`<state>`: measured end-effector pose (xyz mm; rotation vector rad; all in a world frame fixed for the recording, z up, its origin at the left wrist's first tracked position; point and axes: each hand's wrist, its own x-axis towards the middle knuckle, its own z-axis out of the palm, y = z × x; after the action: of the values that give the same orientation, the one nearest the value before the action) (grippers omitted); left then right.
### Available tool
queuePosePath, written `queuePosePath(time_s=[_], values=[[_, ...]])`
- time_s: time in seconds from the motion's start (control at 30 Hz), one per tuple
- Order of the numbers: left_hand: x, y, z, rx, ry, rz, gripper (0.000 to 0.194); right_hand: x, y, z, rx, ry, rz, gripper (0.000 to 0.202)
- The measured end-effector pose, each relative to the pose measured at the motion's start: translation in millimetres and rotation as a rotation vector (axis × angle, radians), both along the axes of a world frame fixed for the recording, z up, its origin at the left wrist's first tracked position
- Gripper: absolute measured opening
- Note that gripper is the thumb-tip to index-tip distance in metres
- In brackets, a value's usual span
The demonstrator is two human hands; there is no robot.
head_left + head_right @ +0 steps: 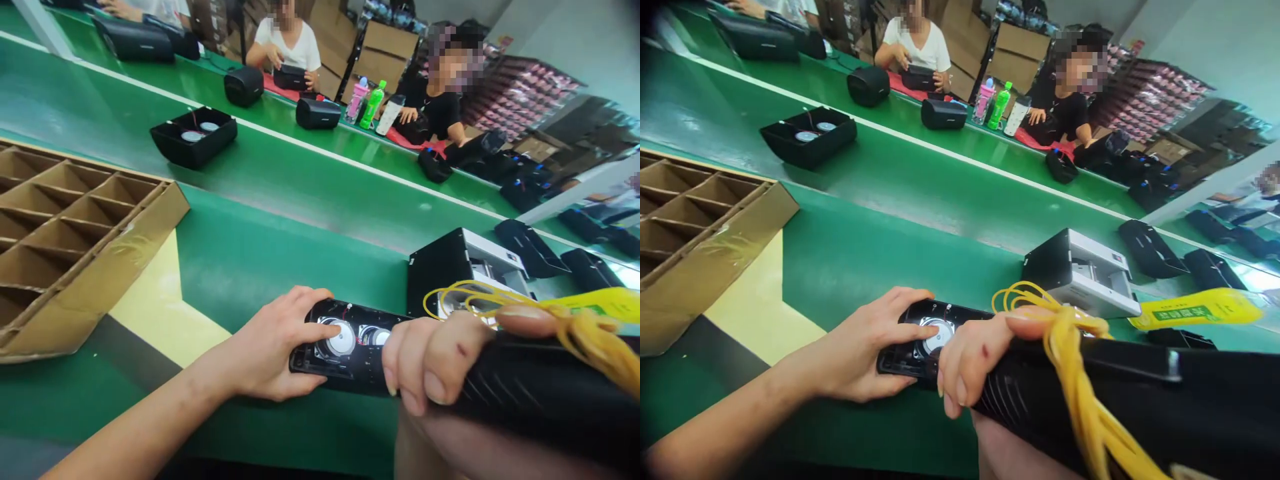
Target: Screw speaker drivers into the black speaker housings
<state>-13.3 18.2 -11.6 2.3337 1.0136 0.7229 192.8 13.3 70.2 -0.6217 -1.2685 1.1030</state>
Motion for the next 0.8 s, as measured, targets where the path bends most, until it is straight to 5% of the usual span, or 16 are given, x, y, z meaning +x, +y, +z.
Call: queuePosePath(time_s=[0.43, 0.8], values=[[-0.3, 0.9, -0.8, 0.019, -0.05, -0.004, 0.056, -16.8, 9.0, -22.1, 0.027, 0.095, 0.03, 0.056], [-1.4, 1.4, 2.9, 0.017, -0.02, -0.013, 0.051, -22.0, 7.6, -26.4, 0.003, 0.054, 0.09, 0.039]])
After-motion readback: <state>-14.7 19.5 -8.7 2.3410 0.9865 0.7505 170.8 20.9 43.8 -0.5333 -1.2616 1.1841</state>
